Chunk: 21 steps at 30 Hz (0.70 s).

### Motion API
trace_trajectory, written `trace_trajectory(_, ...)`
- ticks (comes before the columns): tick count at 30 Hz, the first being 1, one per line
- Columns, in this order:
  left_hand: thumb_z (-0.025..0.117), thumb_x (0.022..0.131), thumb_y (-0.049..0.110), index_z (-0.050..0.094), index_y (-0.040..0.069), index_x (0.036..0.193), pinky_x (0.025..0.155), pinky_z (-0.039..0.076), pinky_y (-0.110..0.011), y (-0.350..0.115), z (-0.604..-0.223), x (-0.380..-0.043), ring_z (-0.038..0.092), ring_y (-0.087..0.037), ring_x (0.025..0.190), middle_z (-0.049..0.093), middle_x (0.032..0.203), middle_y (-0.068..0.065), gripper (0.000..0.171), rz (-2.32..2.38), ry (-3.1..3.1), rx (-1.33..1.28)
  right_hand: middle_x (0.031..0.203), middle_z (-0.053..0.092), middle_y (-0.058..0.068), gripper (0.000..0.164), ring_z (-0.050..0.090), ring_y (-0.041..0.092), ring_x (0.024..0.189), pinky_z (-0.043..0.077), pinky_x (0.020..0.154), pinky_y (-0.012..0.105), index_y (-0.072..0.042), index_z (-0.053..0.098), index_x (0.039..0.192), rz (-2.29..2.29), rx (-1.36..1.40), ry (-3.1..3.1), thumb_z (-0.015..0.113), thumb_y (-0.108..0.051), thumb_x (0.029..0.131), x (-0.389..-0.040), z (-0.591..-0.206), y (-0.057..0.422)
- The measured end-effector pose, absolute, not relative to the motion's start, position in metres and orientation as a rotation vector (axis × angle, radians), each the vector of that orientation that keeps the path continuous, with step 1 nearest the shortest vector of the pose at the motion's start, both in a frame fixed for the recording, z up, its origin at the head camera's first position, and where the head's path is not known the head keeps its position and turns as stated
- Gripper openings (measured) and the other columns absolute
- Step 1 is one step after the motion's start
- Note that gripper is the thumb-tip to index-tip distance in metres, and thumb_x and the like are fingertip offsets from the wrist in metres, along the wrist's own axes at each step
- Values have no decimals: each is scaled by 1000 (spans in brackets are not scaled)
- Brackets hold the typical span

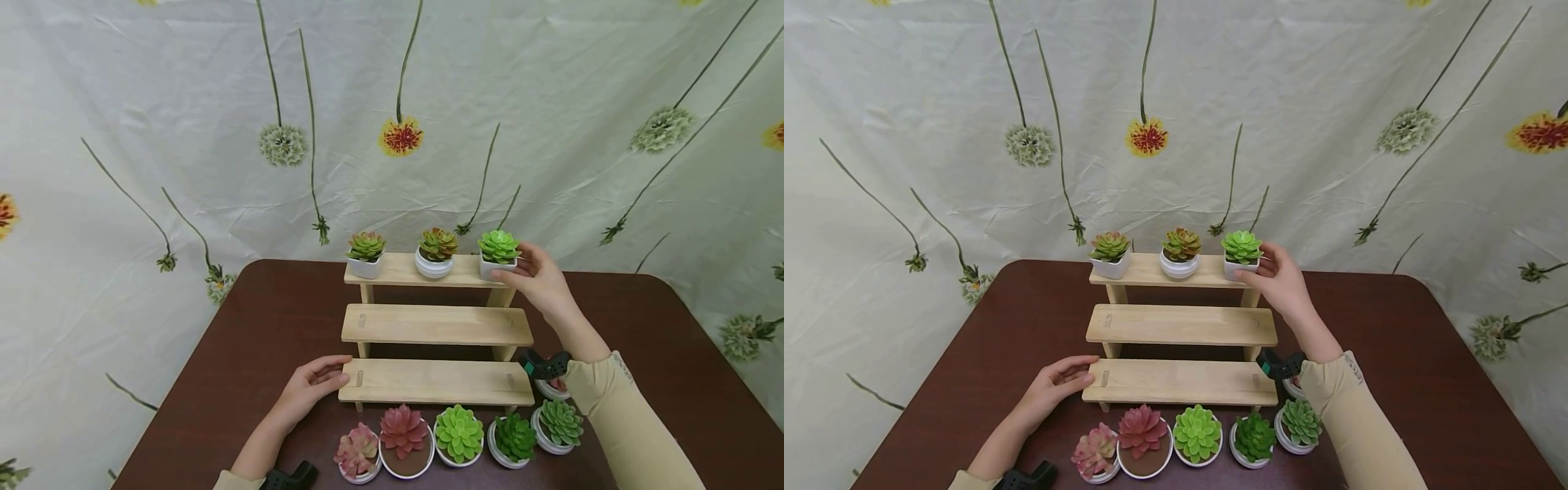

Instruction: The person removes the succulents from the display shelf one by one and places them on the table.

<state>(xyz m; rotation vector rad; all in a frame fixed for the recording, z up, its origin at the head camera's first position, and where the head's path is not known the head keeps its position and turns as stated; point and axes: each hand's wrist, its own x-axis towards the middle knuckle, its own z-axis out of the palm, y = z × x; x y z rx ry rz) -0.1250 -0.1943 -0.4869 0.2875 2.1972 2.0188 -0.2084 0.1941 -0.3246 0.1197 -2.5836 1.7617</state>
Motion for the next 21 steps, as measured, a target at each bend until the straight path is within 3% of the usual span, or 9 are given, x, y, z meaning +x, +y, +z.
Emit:
trace_trajectory(8,66,88,12,58,-3,123,82,49,-25,-194,-485,-125,61,-16,103,56,123,-21,39,2014,2191,297,133,43,23,74,45,33,122,40,99,42,3,29,143,1731,146,-2589,70,-24,86,-205,-327,196)
trace_trajectory(13,66,88,12,58,-3,123,82,50,-26,-194,-486,-125,61,-16,102,57,122,-20,39,2011,2196,299,130,47,20,71,48,30,118,45,93,30,2,34,140,1701,127,-2590,71,-25,86,-200,-330,197)
trace_trajectory(21,67,88,12,58,-3,123,82,49,-25,-195,-486,-125,61,-15,103,56,123,-22,39,2014,2200,311,131,47,20,71,48,30,119,45,88,21,-1,35,140,1722,87,-2570,71,-27,85,-186,-329,201)
